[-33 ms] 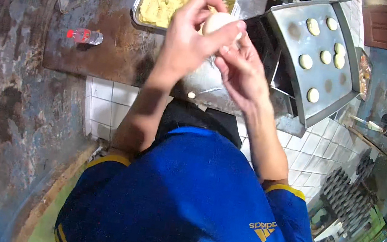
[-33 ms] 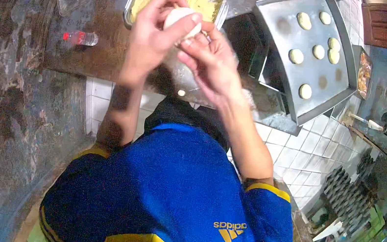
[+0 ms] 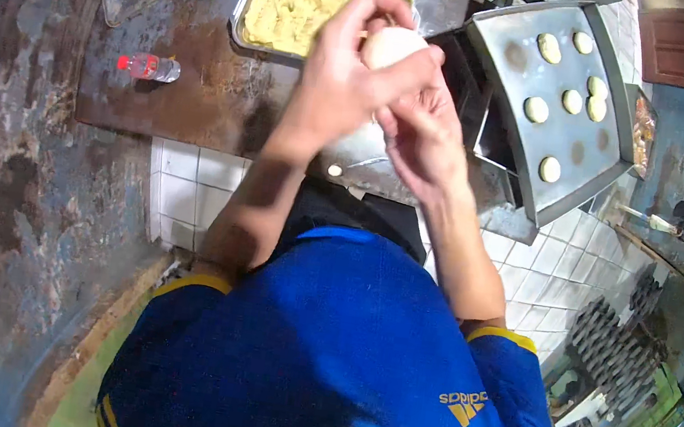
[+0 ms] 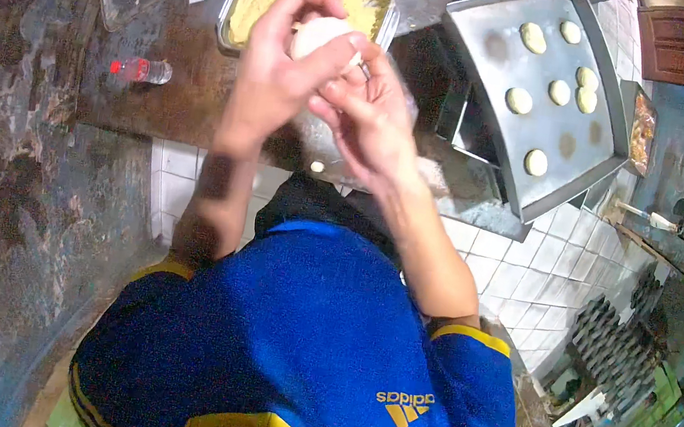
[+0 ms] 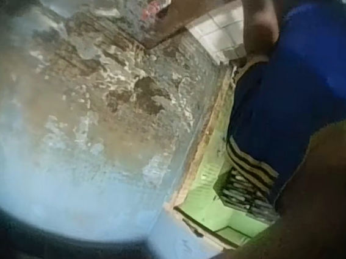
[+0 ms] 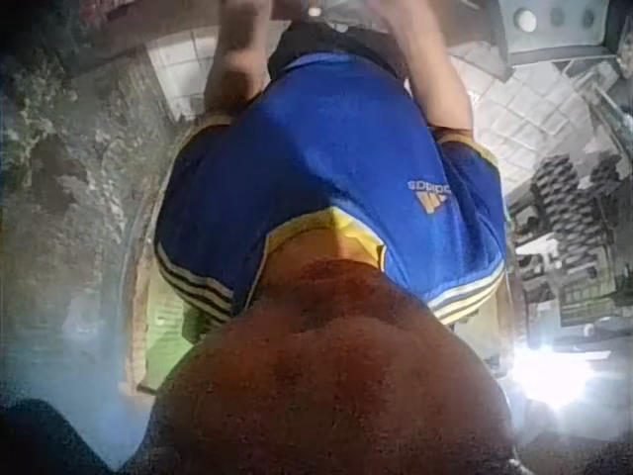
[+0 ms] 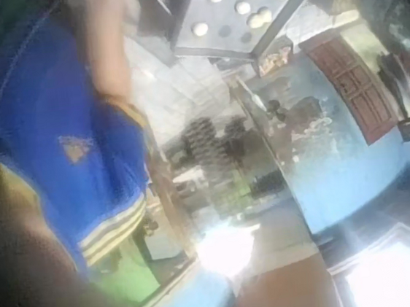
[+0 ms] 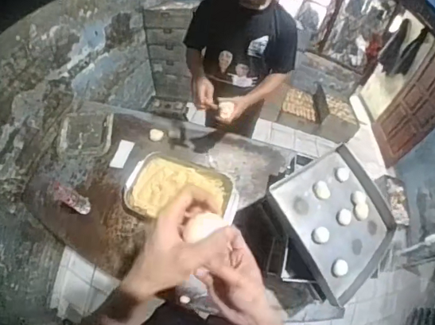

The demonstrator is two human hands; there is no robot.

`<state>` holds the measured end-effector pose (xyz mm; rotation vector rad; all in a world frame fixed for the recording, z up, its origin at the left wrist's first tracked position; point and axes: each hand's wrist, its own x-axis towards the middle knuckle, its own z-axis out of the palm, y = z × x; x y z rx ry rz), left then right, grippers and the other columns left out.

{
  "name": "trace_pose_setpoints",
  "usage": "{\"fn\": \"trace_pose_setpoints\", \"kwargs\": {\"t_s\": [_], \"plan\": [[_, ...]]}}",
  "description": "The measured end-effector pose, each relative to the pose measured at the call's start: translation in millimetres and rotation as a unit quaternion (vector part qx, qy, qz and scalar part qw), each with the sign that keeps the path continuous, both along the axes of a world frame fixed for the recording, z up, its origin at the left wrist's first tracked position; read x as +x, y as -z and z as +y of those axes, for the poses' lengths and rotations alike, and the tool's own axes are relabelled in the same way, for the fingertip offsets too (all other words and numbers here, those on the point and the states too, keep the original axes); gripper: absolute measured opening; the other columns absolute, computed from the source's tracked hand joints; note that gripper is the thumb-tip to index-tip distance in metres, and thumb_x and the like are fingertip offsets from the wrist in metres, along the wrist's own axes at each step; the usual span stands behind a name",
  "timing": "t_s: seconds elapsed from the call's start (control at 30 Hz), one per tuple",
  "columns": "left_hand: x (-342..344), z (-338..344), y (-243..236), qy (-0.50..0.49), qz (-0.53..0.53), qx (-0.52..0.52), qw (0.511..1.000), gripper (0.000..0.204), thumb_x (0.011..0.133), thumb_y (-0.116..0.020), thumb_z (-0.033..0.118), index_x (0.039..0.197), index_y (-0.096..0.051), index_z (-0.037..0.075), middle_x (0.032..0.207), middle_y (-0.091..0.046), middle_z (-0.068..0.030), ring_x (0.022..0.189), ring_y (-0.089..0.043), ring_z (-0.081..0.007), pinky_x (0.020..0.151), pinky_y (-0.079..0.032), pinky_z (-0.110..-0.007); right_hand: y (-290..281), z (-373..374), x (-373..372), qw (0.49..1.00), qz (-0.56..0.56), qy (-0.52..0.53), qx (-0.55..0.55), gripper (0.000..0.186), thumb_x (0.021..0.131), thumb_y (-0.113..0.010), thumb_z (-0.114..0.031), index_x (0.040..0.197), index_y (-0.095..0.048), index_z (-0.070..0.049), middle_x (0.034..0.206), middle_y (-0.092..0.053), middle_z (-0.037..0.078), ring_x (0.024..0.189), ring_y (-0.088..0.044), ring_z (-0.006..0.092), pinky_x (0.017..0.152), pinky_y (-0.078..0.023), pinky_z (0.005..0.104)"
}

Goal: The person fills dough pieces with filling from a pan, shapes and seals them into round rolls, and places them onto metal baking trays by hand.

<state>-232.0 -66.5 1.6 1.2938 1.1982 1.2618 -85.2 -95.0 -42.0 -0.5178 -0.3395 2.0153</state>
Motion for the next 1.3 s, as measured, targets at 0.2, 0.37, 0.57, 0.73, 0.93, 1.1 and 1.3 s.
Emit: {"fn": "trace_pose_setpoints", "kwargs": {"t_s": [0.2,0.37,0.57,0.73,0.93,1.1,1.3], "plan": [[106,-5,-15,0.104,-0.232,0.077,0.964,0.038,0.083,-0.078,-0.001,0.113,-0.056,0.005,0.101,-0.068,-0.0055,0.098,-0.071,-0.0132,0.090,-0.058,-0.031,-22,-1,52,0.905,-0.282,0.277,0.154,0.046,0.094,-0.078,-0.008,0.136,-0.063,0.005,0.125,-0.071,0.008,0.116,-0.064,0.0152,0.105,-0.049,0.0330],[154,1,-30,0.142,-0.308,0.100,0.935,0.060,0.082,-0.074,-0.006,0.131,-0.041,0.006,0.098,-0.063,-0.0056,0.100,-0.073,-0.0213,0.089,-0.060,-0.036,-48,-2,133,0.924,-0.221,0.157,0.268,0.038,0.095,-0.078,-0.014,0.127,-0.069,0.006,0.120,-0.073,0.011,0.114,-0.066,0.0167,0.104,-0.049,0.0351],[234,2,-20,0.208,-0.294,0.149,0.921,0.064,0.080,-0.078,-0.003,0.131,-0.040,0.005,0.094,-0.061,-0.0040,0.088,-0.069,-0.0130,0.083,-0.058,-0.030,5,-14,202,0.863,-0.305,0.264,0.306,0.029,0.095,-0.078,-0.014,0.116,-0.071,0.006,0.108,-0.075,0.009,0.099,-0.069,0.0141,0.090,-0.056,0.0318],[242,34,37,0.108,0.022,0.181,0.977,0.063,0.079,-0.081,-0.002,0.129,-0.044,0.009,0.091,-0.065,-0.0027,0.080,-0.069,-0.0165,0.075,-0.058,-0.032,-60,-1,303,0.800,-0.558,0.007,0.219,0.029,0.095,-0.075,-0.005,0.121,-0.072,0.005,0.113,-0.077,0.014,0.108,-0.072,0.0195,0.096,-0.058,0.0341],[340,37,83,0.250,0.030,0.110,0.962,0.060,0.079,-0.083,0.006,0.126,-0.046,0.011,0.099,-0.077,-0.0207,0.098,-0.077,-0.0400,0.079,-0.060,-0.044,-38,5,349,0.698,-0.654,0.054,0.286,0.052,0.079,-0.092,-0.012,0.127,-0.073,-0.007,0.119,-0.070,0.002,0.108,-0.064,0.0153,0.093,-0.058,0.0324],[419,54,104,0.297,0.119,0.108,0.941,0.058,0.081,-0.074,0.006,0.130,-0.043,0.011,0.091,-0.073,-0.0247,0.090,-0.072,-0.0489,0.076,-0.057,-0.055,-3,9,426,0.763,-0.615,0.114,0.164,0.040,0.086,-0.087,-0.011,0.123,-0.074,-0.003,0.114,-0.073,0.002,0.106,-0.067,0.0125,0.089,-0.058,0.0291],[409,74,135,0.219,0.192,0.104,0.951,0.084,0.081,-0.080,0.029,0.151,-0.034,0.022,0.095,-0.075,-0.0159,0.093,-0.073,-0.0445,0.082,-0.059,-0.051,89,45,494,0.578,-0.793,0.068,0.182,0.043,0.085,-0.085,-0.018,0.126,-0.074,-0.012,0.116,-0.075,0.012,0.097,-0.073,0.0252,0.088,-0.058,0.0377]]}}
